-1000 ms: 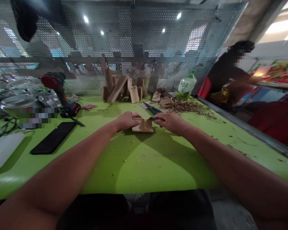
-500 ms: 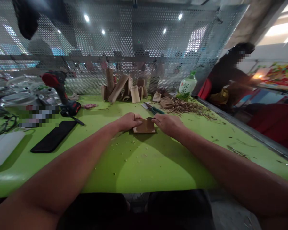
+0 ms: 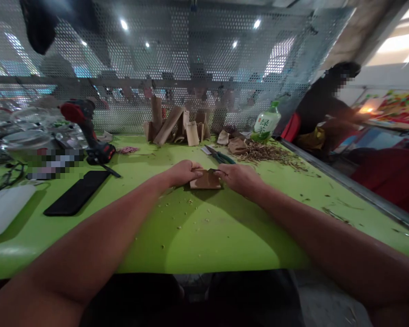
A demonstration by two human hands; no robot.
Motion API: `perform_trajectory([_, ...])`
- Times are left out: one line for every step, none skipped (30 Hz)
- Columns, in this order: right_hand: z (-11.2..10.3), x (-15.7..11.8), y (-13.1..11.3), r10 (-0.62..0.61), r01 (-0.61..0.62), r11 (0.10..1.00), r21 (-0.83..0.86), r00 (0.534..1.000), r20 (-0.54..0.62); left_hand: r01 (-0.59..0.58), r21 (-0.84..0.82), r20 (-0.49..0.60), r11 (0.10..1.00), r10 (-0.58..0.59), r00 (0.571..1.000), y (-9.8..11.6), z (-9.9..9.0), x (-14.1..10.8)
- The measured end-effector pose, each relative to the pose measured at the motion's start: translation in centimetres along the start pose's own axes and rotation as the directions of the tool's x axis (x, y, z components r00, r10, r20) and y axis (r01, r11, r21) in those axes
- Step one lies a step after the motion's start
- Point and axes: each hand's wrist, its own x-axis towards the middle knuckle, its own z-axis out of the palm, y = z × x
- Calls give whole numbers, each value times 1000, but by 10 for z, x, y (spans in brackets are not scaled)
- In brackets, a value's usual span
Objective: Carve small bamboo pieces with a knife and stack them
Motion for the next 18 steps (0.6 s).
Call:
perform_trajectory([0,0,0,10,-10,1000,-6,1000,3,4,2,-3,1000,-4,1000,0,0,0])
perform_trajectory([0,1,-1,15,-15,1000,-10,1000,5,8,4,-6,1000,-8,1000,0,0,0])
perform_trajectory([0,1,-1,13,-13,1000,-14,1000,5,11,5,-7,1000,-11,1000,0,0,0])
perform_trajectory([0,1,-1,8,-8,1000,-19,1000,6,11,5,-5,1000,-11,1000,0,0,0])
perform_trajectory([0,1,0,0,0,1000,-21,1000,10,8,6,-3,1000,-8,1000,0,0,0])
perform_trajectory([0,1,0,-11,12,1000,-22,1000,15,2,10,-2,1000,-2,1000,0,0,0])
perform_trajectory([0,2,0,-23,24,999,-21,1000,21,-5,16,-2,1000,5,1000,0,0,0])
perform_trajectory([0,3,1,-34,34,999,-19,999,28,-10,23,-4,1000,10,1000,-1,0,0])
perform_trajectory([0,4,1,-41,41,999,-15,998,38,-13,31,-6,999,13,1000,-1,0,0])
perform_trajectory([1,5,2,-45,46,999,-6,997,57,-14,39,-9,999,15,1000,-2,1,0])
perform_trajectory([1,7,2,-50,50,999,9,995,82,-17,48,-11,999,17,1000,-2,1,0])
perform_trajectory([2,9,3,-60,57,998,30,992,109,-20,57,-15,998,21,1000,-3,1,1])
perform_trajectory([2,11,4,-76,69,996,52,988,136,-24,67,-18,997,25,1000,-4,1,1])
perform_trajectory([2,13,4,-100,90,993,71,982,157,-28,77,-21,997,29,999,-5,1,1])
perform_trajectory([2,15,4,-127,113,990,86,976,175,-30,86,-26,996,33,999,-6,1,2])
perform_trajectory([1,16,4,-153,137,986,96,970,188,-33,92,-32,995,36,999,-7,2,2])
perform_trajectory([0,17,4,-182,165,981,99,962,201,-34,97,-35,995,38,999,-7,2,2])
perform_trajectory([-1,17,3,-213,196,976,96,952,218,-38,102,-38,994,42,998,-8,2,3])
